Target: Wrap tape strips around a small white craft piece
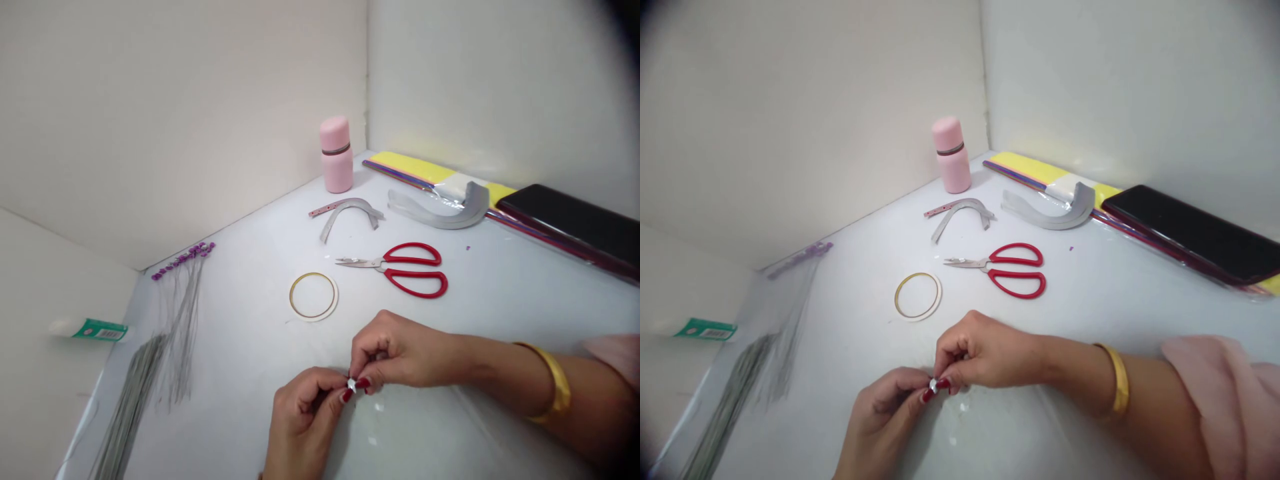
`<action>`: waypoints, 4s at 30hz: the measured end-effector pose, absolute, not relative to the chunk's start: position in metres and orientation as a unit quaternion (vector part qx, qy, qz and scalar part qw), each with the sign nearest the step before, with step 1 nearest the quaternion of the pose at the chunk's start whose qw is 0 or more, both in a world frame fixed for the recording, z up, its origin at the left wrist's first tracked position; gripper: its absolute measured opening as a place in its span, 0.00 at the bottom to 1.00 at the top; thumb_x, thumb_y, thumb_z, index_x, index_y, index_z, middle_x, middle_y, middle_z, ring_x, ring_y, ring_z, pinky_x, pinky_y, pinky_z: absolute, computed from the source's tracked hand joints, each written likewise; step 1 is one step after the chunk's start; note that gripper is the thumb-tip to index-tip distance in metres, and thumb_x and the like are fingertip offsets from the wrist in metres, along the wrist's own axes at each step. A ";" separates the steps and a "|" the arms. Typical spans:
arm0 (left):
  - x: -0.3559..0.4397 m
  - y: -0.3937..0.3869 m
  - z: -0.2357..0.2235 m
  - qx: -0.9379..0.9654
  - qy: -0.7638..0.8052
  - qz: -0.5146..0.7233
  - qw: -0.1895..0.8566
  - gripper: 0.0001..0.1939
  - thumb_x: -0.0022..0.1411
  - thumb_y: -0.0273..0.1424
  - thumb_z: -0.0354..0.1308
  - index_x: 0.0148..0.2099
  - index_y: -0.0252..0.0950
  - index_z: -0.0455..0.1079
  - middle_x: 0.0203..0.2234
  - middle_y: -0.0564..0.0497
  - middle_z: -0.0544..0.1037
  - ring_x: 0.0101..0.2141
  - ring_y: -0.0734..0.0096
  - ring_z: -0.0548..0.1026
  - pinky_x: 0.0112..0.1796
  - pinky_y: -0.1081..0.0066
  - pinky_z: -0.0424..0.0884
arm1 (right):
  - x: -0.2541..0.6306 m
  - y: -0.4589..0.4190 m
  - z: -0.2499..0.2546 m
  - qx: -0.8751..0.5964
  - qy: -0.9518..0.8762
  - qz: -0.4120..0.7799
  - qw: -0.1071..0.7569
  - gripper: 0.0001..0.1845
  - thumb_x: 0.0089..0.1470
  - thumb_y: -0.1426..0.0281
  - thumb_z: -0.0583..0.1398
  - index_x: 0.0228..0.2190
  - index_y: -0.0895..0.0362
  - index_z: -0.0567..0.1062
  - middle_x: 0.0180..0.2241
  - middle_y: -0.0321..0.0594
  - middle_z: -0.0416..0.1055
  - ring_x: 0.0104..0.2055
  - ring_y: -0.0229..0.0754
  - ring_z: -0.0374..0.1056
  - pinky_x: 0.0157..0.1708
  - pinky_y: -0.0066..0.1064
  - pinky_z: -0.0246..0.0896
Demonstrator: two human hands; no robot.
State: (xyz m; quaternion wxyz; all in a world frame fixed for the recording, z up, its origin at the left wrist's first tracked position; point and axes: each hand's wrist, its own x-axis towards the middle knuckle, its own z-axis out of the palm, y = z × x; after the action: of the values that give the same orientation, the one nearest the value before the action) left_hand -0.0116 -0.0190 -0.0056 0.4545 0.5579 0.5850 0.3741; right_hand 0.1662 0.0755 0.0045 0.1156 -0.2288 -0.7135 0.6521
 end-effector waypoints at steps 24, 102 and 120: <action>-0.007 -0.022 -0.005 0.546 0.625 0.430 0.354 0.06 0.57 0.30 0.54 0.34 0.37 0.72 0.30 0.50 0.79 0.32 0.70 0.75 0.33 0.74 0.69 | 0.158 0.062 0.002 -0.255 -0.814 0.459 0.249 0.09 0.53 0.72 0.55 0.34 0.61 0.75 0.28 0.38 0.74 0.30 0.34 0.69 0.29 0.20 0.61; 0.002 -0.027 -0.004 0.621 0.616 0.432 0.220 0.06 0.56 0.26 0.54 0.35 0.38 0.70 0.27 0.51 0.76 0.27 0.72 0.74 0.29 0.75 0.69 | 0.159 0.060 0.000 -0.235 -0.848 0.422 0.219 0.11 0.55 0.72 0.53 0.36 0.59 0.74 0.30 0.38 0.74 0.32 0.34 0.69 0.34 0.21 0.60; 0.006 -0.023 -0.007 0.631 0.650 0.400 0.140 0.05 0.53 0.23 0.55 0.26 0.35 0.68 0.19 0.54 0.72 0.21 0.75 0.69 0.26 0.76 0.64 | 0.152 0.051 -0.003 -0.231 -0.877 0.346 0.240 0.14 0.54 0.76 0.49 0.33 0.61 0.74 0.26 0.40 0.72 0.29 0.37 0.67 0.30 0.24 0.58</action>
State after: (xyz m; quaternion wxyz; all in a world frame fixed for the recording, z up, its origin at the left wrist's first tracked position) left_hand 0.0058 -0.0231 -0.0072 0.1403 0.6311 0.6497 0.4000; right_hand 0.1520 0.0512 -0.0032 0.2396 -0.2306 -0.8774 0.3459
